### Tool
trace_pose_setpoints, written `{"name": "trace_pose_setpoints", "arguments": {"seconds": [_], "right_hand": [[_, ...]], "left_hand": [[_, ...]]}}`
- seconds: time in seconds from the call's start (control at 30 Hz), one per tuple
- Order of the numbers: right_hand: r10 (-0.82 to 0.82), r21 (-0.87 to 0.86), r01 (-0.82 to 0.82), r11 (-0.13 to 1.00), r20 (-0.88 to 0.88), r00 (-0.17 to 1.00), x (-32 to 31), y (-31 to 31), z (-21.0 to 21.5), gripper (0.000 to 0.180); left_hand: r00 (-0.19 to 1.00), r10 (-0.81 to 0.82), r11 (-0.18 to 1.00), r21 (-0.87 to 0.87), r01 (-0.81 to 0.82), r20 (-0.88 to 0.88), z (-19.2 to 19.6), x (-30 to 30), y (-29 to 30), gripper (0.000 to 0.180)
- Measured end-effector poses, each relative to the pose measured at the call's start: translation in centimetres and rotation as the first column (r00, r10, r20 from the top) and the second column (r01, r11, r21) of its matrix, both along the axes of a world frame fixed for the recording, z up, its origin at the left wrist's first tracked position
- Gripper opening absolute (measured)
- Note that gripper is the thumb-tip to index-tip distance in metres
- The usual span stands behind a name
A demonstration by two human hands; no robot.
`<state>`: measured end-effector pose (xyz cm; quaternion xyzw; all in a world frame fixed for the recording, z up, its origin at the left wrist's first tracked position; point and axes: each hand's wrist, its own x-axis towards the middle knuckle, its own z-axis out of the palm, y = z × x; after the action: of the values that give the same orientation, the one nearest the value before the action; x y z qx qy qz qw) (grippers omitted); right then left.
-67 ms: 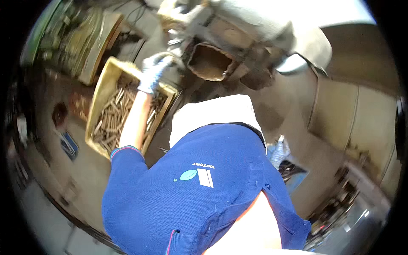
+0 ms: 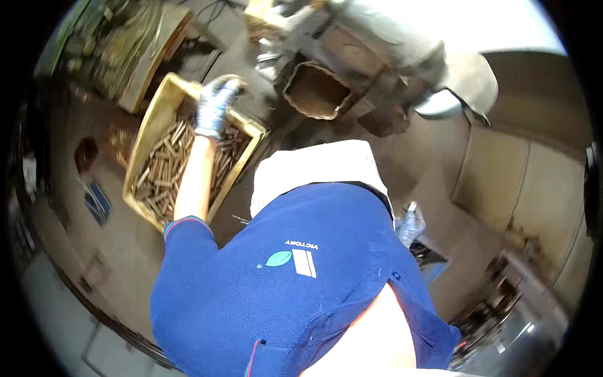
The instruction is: The person picks up metal tubes from a bin, holds them against a grinding wheel to smooth the edges, and places them into another container.
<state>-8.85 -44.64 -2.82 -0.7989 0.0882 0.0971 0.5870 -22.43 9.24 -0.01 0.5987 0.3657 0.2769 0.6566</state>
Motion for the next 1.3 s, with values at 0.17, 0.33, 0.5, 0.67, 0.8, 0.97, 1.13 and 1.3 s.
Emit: {"name": "trace_pose_setpoints", "arguments": {"seconds": [0.17,0.33,0.5,0.67,0.8,0.97,1.13,1.3], "right_hand": [[0.112,-0.186,-0.143,0.972,-0.171,0.979,-0.8,-5.0,4.9,0.028],[0.155,-0.192,-0.187,0.963,-0.171,0.973,0.4,-4.7,7.4,0.027],[0.180,-0.149,-0.213,0.966,-0.204,0.962,1.2,0.8,4.4,0.027],[0.178,-0.101,-0.205,0.973,-0.229,0.957,-0.2,1.7,2.8,0.026],[0.170,-0.121,-0.209,0.970,-0.269,0.948,-1.0,3.2,1.7,0.026],[0.174,-0.123,-0.213,0.969,-0.267,0.948,-1.5,5.0,1.1,0.025],[0.185,-0.119,-0.224,0.967,-0.274,0.944,-1.9,4.4,-1.2,0.026],[0.257,-0.051,-0.281,0.958,-0.281,0.925,-2.1,2.0,-0.6,0.026]], "left_hand": [[0.882,0.266,0.900,-0.228,-0.372,-0.389,-6.7,-16.1,-4.4,0.010],[0.723,0.115,0.962,0.258,0.091,-0.682,-14.2,-16.8,-8.4,0.037],[0.584,0.068,0.932,0.260,0.252,-0.809,-20.1,-13.1,-5.7,0.029],[0.600,0.111,0.959,0.244,0.145,-0.793,-16.0,-11.6,-4.8,0.031],[0.545,0.108,0.964,0.221,0.145,-0.831,-15.1,-11.4,-3.2,0.032],[0.624,0.081,0.954,0.241,0.177,-0.777,-18.6,-13.0,-1.7,0.030],[0.500,0.041,0.948,0.191,0.253,-0.865,-14.5,-11.1,-2.8,0.029],[0.258,0.080,0.935,0.163,0.316,-0.963,-10.7,-11.9,-6.7,0.033]]}}
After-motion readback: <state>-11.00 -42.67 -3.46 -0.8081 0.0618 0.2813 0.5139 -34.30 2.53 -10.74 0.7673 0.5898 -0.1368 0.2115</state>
